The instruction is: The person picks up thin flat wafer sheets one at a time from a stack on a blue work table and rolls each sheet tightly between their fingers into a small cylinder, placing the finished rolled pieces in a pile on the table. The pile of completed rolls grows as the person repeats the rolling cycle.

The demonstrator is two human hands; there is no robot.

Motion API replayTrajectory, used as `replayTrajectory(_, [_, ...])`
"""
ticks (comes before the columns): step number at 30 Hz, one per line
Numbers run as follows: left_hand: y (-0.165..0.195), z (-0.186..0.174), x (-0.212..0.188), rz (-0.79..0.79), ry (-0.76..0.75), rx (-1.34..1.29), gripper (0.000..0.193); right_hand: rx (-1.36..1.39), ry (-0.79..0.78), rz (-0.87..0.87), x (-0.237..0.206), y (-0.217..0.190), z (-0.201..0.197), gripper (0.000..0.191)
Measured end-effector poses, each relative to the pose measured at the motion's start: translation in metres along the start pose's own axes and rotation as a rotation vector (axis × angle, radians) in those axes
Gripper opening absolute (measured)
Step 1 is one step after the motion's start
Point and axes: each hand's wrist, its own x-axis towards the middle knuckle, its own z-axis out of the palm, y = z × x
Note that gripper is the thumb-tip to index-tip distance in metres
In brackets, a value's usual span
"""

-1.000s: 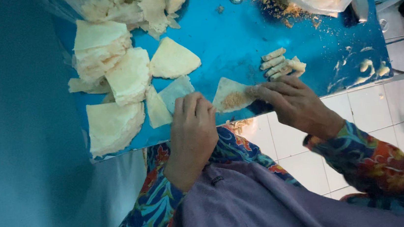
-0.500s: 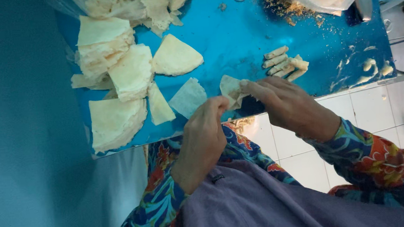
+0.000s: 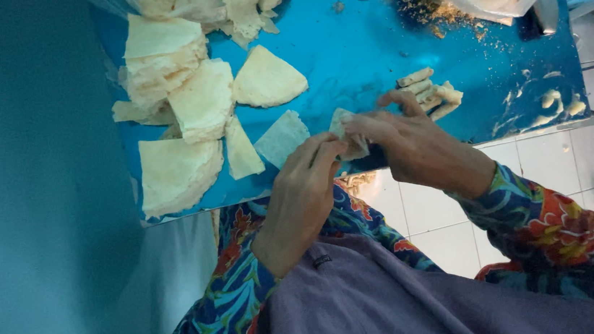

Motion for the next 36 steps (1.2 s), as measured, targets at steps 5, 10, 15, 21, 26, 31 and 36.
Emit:
replayTrajectory(5, [-0.005,0.002,0.001,0.011,-0.02,0.016,0.022,0.018,0.003,0.137,-0.013,0.005,0.003,0.069])
replayTrajectory(10, [-0.007,0.004,0.002,0.088,-0.026,0.1,0.028,-0.017,0.134,0.097,-0.025,0.007,0.009,0.057])
replayTrajectory(15, [-0.013,0.008,0.007,0.295,-0.052,0.396,0.03,0.006,0.209,0.035,-0.028,0.0,0.01,0.053])
replayTrajectory(21, [-0.019,0.012,0.008,0.336,-0.014,0.518,0.032,-0.106,0.086,-0.004,-0.022,-0.004,0.001,0.066])
replayTrajectory(26, [-0.014,0.017,0.018,0.222,-0.011,0.417,0.018,-0.174,-0.003,-0.008,-0.005,-0.005,-0.012,0.067])
replayTrajectory(31, [-0.008,0.021,0.028,0.169,-0.025,0.419,0.017,0.034,-0.112,0.135,0.023,0.001,-0.024,0.071])
replayTrajectory(36, [-0.004,0.022,0.021,0.324,0.011,0.57,0.029,0.072,-0.027,0.118,0.02,0.003,-0.02,0.065])
